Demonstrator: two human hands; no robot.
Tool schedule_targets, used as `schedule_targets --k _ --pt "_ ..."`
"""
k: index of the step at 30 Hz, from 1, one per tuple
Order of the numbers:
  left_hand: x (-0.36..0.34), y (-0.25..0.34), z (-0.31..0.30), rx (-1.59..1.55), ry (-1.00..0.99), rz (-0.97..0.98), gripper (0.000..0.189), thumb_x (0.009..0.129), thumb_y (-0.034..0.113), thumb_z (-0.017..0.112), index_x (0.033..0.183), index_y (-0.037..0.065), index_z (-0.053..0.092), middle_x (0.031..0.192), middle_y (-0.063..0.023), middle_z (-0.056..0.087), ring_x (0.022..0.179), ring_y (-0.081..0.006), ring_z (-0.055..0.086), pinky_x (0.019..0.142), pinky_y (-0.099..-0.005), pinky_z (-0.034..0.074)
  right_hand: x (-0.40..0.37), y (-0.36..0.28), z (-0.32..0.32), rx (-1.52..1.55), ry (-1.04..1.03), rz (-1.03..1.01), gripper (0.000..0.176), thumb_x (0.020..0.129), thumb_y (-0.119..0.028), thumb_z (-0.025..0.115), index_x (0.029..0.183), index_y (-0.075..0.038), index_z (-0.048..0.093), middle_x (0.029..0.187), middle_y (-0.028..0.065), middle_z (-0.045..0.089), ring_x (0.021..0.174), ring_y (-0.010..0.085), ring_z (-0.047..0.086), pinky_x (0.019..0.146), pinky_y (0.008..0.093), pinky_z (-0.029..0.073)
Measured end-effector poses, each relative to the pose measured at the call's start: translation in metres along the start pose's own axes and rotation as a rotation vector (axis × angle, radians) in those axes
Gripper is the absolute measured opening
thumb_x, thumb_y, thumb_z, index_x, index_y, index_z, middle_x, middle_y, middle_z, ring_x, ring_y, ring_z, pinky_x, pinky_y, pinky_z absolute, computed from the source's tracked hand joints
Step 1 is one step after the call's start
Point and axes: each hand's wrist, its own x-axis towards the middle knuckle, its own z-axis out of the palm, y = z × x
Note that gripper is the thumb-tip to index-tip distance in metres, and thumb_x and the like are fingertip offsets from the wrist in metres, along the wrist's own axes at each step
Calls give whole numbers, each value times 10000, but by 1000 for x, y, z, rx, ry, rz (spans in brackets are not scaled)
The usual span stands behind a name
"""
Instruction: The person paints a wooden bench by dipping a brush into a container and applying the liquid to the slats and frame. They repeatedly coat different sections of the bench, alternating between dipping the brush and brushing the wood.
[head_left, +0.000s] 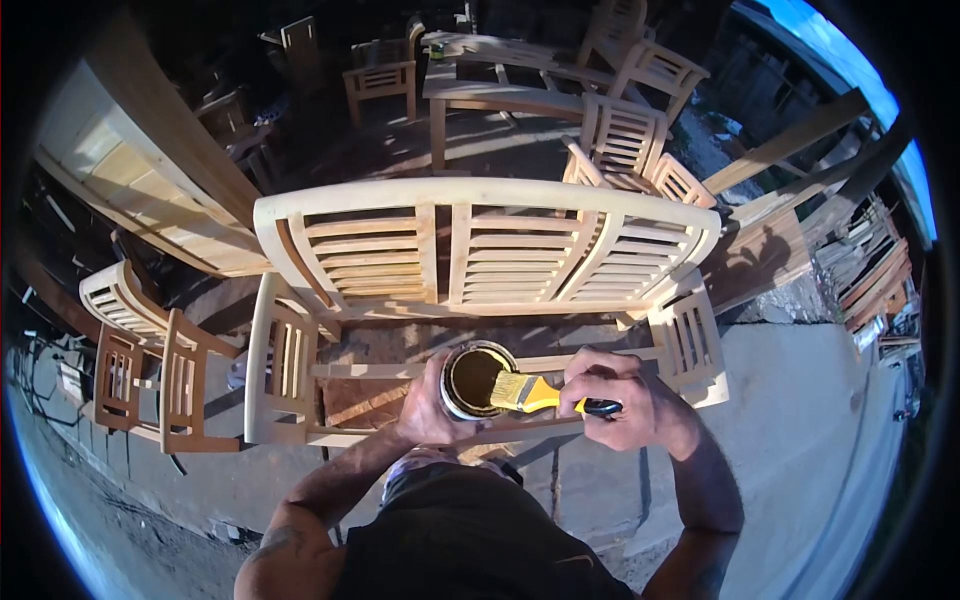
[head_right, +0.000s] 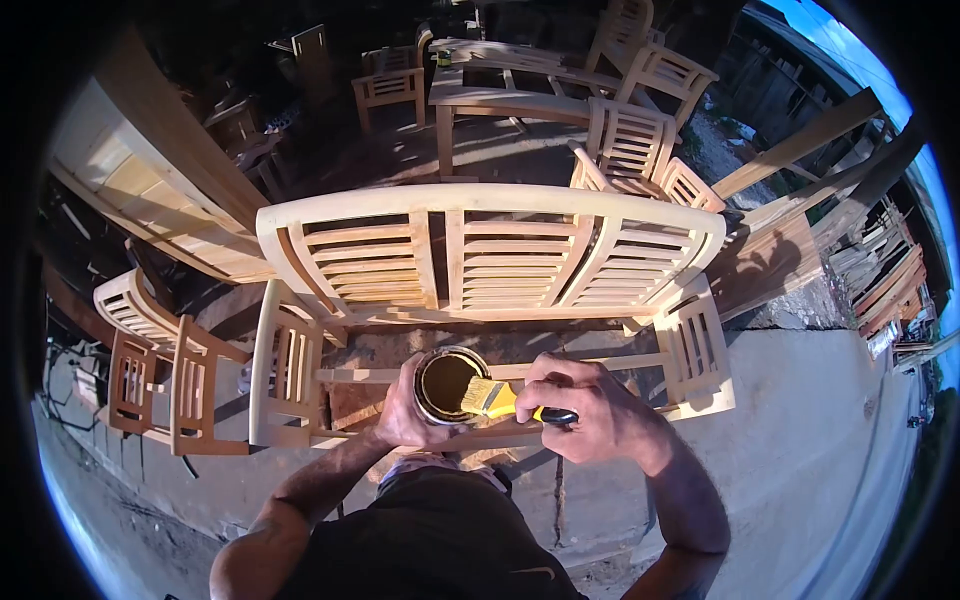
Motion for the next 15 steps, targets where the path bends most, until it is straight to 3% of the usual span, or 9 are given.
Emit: schedule_targets --k 6,8,10,12,14,15 --pt "28 -35 -32 50 4 44 1216 626 324 1021 1499 -90 283 1338 -251 631 1225 -376 682 1037 -465 566 20 34 -2 175 169 67 233 727 73 654 936 -26 681 965 109 659 798 230 671 720 321 529" --pt "37 -43 -45 67 -2 36 1218 635 328 1017 1506 -88 274 1358 -257 617 1240 -382 675 1043 -472 564 14 62 15 414 284 196 204 827 32 684 1024 -17 666 1007 97 663 801 160 672 733 306 524" --pt "47 -52 -55 42 -18 12 1220 644 333 1013 1512 -87 266 1384 -266 599 1265 -387 662 1055 -481 558 9 84 40 682 497 349 229 858 21 682 1079 -29 646 1043 92 658 819 167 682 744 314 534" --pt "50 -70 -60 -19 -31 -27 1218 654 343 1008 1518 -87 263 1402 -271 586 1299 -386 641 1071 -489 546 2 128 70 930 631 281 304 905 -51 678 1198 -48 596 1093 123 657 847 215 701 803 338 556" --pt "52 -80 -66 -60 -30 -83 1213 669 371 1002 1527 -68 265 1425 -279 568 1327 -384 622 1094 -500 530 9 136 86 1234 776 387 330 904 -156 736 1188 -62 596 1119 121 619 938 267 689 888 432 564" --pt "54 -83 -67 -62 -31 -87 1213 669 371 1002 1527 -68 265 1425 -279 568 1327 -384 622 1094 -500 530 12 139 86 1235 775 392 330 904 -156 736 1188 -62 596 1119 121 619 938 267 689 888 432 564"
